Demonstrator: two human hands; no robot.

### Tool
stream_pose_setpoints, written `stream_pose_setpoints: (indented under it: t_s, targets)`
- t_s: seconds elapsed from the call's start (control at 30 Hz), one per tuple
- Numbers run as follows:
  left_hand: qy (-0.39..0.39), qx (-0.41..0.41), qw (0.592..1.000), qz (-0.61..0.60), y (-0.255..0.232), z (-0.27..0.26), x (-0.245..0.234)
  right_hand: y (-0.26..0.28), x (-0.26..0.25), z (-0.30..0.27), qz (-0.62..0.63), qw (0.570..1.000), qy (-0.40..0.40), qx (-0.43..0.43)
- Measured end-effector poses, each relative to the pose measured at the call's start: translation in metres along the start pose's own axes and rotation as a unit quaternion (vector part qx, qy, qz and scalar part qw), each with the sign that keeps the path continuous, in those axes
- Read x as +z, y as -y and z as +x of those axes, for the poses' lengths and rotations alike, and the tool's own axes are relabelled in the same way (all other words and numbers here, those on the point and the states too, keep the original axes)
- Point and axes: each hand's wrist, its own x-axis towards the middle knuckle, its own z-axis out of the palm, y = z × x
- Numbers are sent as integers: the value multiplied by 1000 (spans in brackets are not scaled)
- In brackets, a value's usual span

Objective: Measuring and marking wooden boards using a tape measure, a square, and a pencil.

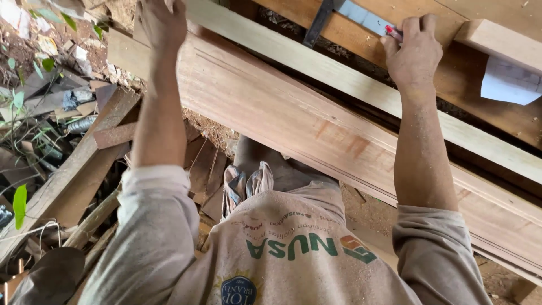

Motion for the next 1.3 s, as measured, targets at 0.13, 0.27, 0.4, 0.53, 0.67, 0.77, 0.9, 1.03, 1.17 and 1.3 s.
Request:
stream_pose_setpoints:
  t_s: [0.13,0.27,0.4,0.53,0.67,0.77,0.9,1.03,1.17,1.3]
  targets:
    - [-148,61,979,128,-40,-45,22,-2,-16,-7,11,999,7,-33]
    - [-113,278,950,87,-91,-103,42,7,-44,-27,64,997,26,22]
    - [59,296,952,45,-117,-129,48,29,-73,-60,102,992,13,70]
    - [-21,344,938,29,-118,-133,43,30,-44,-117,90,981,24,171]
    - [-68,352,933,-4,-71,-150,73,104,-18,-192,257,919,-81,286]
    - [-45,340,939,0,-67,-160,66,163,2,-228,406,825,-130,371]
    - [-27,362,932,-23,-85,-164,66,195,81,-272,473,783,-148,376]
    - [16,385,920,-76,-113,-165,62,238,110,-281,418,818,-111,379]
    - [69,432,899,-19,-114,-153,80,262,122,-283,405,826,-137,367]
    - [74,432,898,-41,-120,-151,73,275,109,-283,335,882,-147,297]
